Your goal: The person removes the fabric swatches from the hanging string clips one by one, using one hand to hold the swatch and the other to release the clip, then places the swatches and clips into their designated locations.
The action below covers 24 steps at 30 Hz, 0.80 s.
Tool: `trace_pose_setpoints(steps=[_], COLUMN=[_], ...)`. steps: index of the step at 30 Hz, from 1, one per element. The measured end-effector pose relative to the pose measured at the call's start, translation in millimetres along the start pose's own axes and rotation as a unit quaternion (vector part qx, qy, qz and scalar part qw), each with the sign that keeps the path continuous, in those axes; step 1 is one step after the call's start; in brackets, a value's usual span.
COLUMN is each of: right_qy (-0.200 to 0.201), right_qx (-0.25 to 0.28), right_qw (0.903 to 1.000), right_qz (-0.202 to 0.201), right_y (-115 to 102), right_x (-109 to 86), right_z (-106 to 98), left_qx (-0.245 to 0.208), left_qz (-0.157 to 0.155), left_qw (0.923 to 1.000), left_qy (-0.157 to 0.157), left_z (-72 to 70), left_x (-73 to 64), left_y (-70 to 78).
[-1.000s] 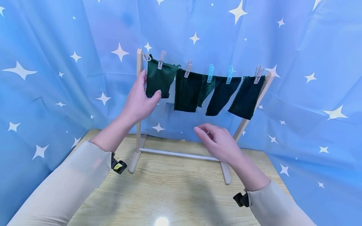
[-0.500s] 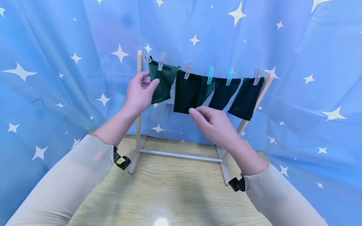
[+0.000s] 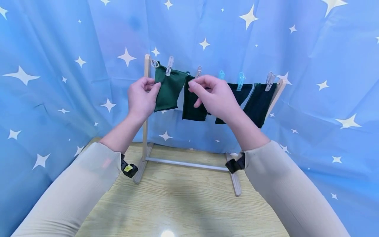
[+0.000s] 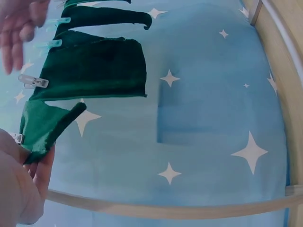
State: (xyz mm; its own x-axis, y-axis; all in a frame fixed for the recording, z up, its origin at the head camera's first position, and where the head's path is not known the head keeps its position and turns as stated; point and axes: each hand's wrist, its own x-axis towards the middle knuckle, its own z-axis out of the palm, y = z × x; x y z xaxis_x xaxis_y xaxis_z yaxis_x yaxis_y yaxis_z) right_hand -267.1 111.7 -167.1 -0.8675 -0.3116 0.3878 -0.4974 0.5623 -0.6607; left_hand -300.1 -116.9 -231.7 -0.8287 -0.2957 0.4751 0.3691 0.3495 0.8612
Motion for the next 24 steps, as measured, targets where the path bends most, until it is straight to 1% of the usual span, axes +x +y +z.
trace_pose_setpoints(steps=[6, 11, 15, 17, 24], right_qy=[-0.004, 0.004, 0.003, 0.001, -0.015], right_qx=[0.02, 0.063, 0.088, 0.093, 0.104], right_qw=[0.9997, 0.9978, 0.9952, 0.9944, 0.991], right_qz=[0.013, 0.021, 0.042, 0.05, 0.083], right_y=[-28.3, -44.4, -47.6, -46.3, -41.4], right_x=[29.1, 51.9, 66.2, 71.0, 80.9], right_z=[7.1, 16.7, 24.8, 27.1, 35.9], left_qx=[0.004, 0.015, 0.02, 0.018, 0.022], left_qz=[-0.002, 0.001, 0.005, 0.008, 0.018], left_qw=[1.0, 0.9999, 0.9997, 0.9996, 0.9992], left_qy=[-0.007, -0.008, -0.013, -0.018, -0.028], left_z=[-3.0, -7.0, -9.6, -8.3, -8.7], left_x=[2.4, 3.4, 3.6, 2.8, 0.6], left_y=[-8.7, -11.4, -12.6, -12.8, -15.3])
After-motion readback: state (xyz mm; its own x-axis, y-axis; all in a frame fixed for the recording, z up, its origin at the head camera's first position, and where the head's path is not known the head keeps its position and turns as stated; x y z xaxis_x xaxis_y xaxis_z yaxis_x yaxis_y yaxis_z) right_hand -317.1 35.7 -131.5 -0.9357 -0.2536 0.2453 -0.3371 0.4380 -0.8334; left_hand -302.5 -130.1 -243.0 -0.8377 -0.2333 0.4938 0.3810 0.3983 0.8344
